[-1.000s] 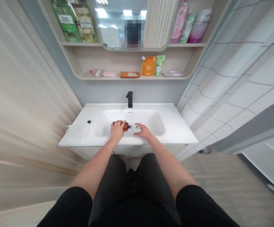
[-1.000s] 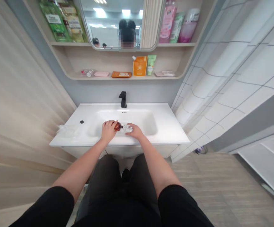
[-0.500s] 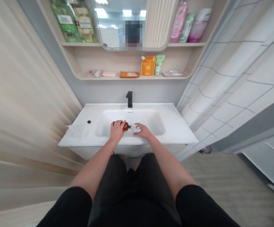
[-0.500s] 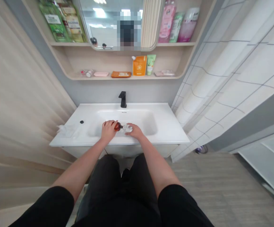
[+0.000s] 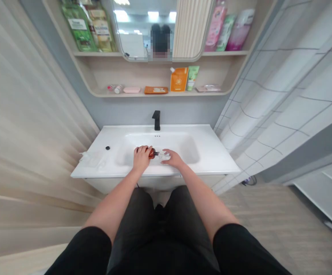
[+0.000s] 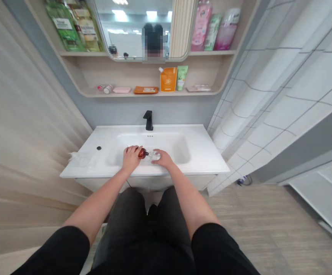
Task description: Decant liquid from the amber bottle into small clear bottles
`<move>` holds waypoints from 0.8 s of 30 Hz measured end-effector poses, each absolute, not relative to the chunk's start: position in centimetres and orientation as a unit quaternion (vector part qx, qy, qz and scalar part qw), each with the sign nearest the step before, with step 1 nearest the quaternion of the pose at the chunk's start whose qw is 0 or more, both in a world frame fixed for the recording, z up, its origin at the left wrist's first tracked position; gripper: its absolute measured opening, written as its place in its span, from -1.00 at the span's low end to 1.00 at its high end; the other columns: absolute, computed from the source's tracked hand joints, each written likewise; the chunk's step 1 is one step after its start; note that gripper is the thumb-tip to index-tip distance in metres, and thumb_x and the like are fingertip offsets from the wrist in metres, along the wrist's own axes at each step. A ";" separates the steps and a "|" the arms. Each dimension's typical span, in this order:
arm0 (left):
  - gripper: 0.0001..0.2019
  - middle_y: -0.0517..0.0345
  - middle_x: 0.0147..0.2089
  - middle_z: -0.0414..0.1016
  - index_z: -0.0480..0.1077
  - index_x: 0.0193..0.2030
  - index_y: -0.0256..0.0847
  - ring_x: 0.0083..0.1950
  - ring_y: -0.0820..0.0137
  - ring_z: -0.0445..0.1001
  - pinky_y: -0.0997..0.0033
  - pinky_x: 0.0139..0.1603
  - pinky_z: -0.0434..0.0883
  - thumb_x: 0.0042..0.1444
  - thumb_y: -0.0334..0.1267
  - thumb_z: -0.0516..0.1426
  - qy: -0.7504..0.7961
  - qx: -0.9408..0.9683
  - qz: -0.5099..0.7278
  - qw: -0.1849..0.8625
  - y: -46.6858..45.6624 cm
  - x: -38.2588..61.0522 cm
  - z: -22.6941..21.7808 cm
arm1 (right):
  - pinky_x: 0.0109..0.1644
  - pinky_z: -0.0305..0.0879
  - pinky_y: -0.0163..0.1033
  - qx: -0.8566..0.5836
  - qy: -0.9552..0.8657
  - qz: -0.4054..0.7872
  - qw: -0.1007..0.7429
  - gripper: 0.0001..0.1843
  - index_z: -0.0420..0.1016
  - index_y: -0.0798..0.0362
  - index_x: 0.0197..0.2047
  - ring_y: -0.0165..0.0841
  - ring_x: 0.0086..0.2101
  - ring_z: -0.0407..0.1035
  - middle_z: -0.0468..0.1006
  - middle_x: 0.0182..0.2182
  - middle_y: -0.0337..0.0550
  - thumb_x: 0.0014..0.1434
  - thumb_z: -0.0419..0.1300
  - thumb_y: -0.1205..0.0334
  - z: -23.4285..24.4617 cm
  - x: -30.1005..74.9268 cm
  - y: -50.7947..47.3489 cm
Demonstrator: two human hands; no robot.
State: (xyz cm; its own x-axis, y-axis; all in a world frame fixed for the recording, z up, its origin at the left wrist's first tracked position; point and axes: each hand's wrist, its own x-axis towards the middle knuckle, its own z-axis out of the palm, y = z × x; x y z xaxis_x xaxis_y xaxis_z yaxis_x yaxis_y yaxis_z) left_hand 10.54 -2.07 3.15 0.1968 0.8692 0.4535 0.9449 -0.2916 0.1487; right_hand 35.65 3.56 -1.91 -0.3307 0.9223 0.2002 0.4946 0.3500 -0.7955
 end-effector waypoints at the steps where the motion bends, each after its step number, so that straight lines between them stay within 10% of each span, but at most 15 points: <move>1: -0.39 -0.17 0.35 0.53 0.41 0.47 -0.03 0.39 -0.03 0.40 -0.17 0.51 0.18 0.29 -0.41 0.16 -0.589 -0.769 -0.233 0.083 -2.1 10.5 3.1 | 0.30 0.44 0.03 -0.471 -0.751 0.319 0.335 -0.08 0.57 -0.17 0.36 -0.09 0.07 0.60 0.71 0.07 -0.13 -0.08 0.67 0.13 -2.0 35.7 3.6; 24: -0.44 -0.16 0.32 0.54 0.44 0.44 -0.09 0.36 -0.02 0.41 -0.14 0.48 0.21 0.31 -0.40 0.18 -0.576 -0.773 -0.241 0.111 -1.9 10.4 2.9 | 0.33 0.44 0.06 -0.493 -0.753 0.302 0.314 -0.06 0.57 -0.10 0.35 -0.04 0.09 0.61 0.72 0.08 -0.06 -0.11 0.69 0.10 -0.9 35.5 3.2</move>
State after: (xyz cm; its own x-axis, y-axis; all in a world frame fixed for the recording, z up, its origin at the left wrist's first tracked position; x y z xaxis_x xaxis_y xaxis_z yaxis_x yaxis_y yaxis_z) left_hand 10.40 -1.91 2.86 0.2208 0.8375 0.4999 0.9442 -0.3119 0.1055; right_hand 35.50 3.17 -0.92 -0.3161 0.9325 0.1748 0.5525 0.3307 -0.7651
